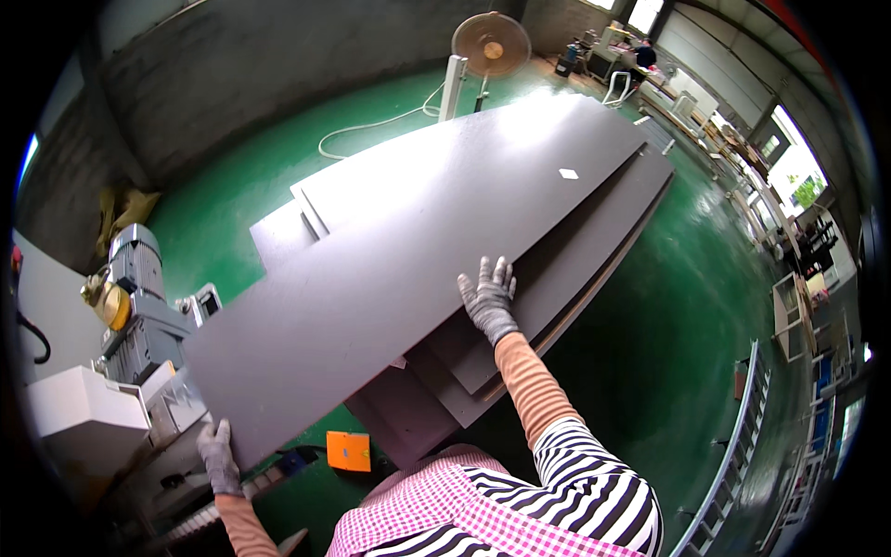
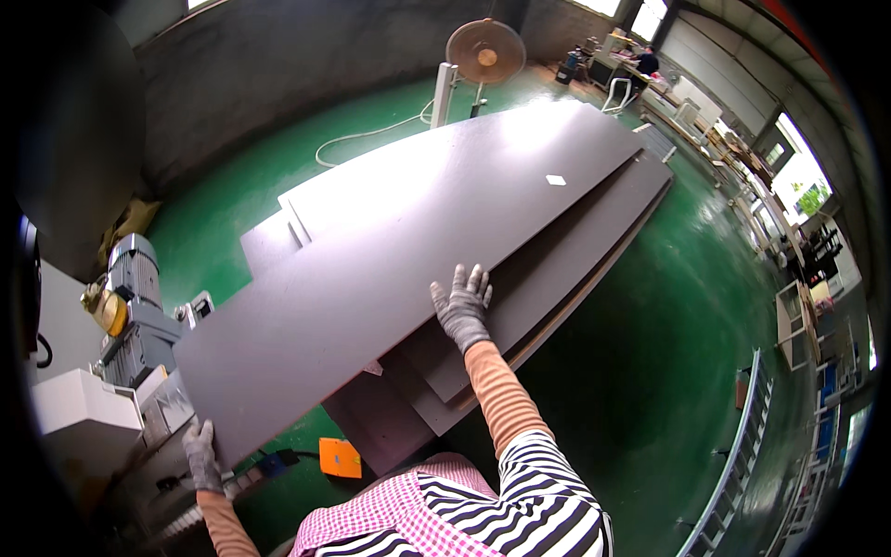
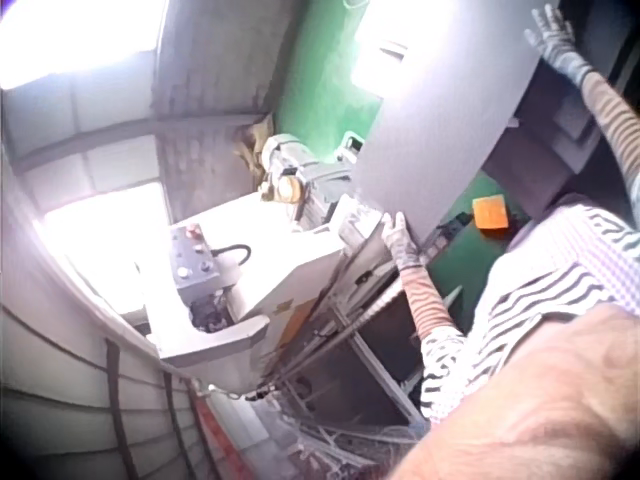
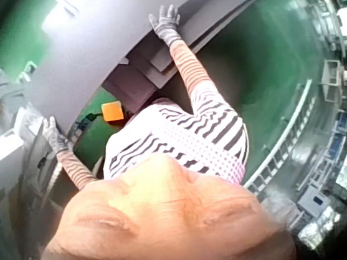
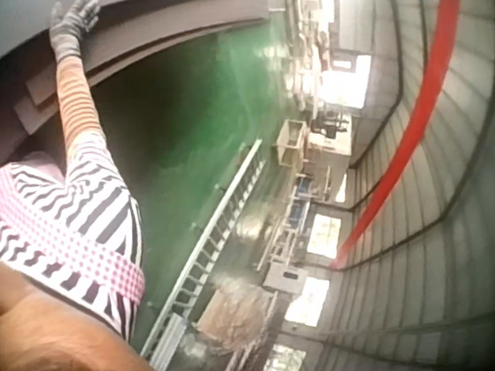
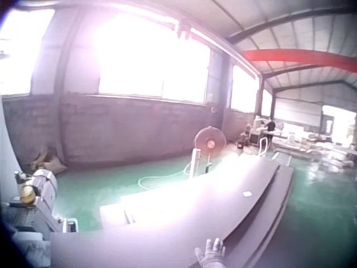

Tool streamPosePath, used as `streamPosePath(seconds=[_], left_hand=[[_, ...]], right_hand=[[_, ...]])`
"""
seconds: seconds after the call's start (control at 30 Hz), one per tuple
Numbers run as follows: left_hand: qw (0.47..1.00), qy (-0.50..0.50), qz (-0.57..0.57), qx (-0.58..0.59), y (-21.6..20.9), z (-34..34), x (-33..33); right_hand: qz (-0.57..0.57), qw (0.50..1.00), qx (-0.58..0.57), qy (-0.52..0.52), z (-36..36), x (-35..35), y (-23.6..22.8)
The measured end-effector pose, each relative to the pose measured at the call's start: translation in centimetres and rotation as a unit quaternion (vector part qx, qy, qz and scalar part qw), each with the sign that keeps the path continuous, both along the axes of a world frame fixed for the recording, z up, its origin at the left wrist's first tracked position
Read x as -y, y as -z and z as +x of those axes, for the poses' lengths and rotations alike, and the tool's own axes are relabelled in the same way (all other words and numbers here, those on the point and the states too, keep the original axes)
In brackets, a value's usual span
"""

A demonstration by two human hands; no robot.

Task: The person feeds large wooden boards into an industrial edge-banding machine by hand, guiding each board along the conveyor and then stacking the processed boards on a nearby table.

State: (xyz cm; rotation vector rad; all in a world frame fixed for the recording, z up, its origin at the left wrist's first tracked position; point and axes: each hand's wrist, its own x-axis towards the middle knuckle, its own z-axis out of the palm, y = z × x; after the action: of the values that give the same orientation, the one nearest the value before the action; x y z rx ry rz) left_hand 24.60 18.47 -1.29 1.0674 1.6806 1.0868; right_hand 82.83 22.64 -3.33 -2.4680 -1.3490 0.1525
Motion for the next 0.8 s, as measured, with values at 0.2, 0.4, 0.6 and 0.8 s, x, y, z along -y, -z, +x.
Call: streamPosePath(seconds=[0.2, 0.4, 0.6, 0.8], left_hand=[[0.994, 0.047, 0.008, 0.096, 2.5, 11.4, -6.2], [0.993, 0.060, 0.066, 0.082, 7.3, 18.3, -10.5], [0.996, -0.016, -0.006, 0.083, 7.2, 24.4, -7.6], [0.994, -0.008, -0.098, -0.040, 12.0, 28.2, 3.9]], right_hand=[[-0.096, 0.995, 0.020, -0.012, 5.7, -4.8, 1.6], [-0.067, 0.997, 0.047, 0.014, 10.6, -8.7, 3.8], [-0.083, 0.996, 0.016, 0.000, 15.6, -9.5, 5.0], [-0.062, 0.982, 0.042, -0.176, 7.1, 0.1, 6.8]])
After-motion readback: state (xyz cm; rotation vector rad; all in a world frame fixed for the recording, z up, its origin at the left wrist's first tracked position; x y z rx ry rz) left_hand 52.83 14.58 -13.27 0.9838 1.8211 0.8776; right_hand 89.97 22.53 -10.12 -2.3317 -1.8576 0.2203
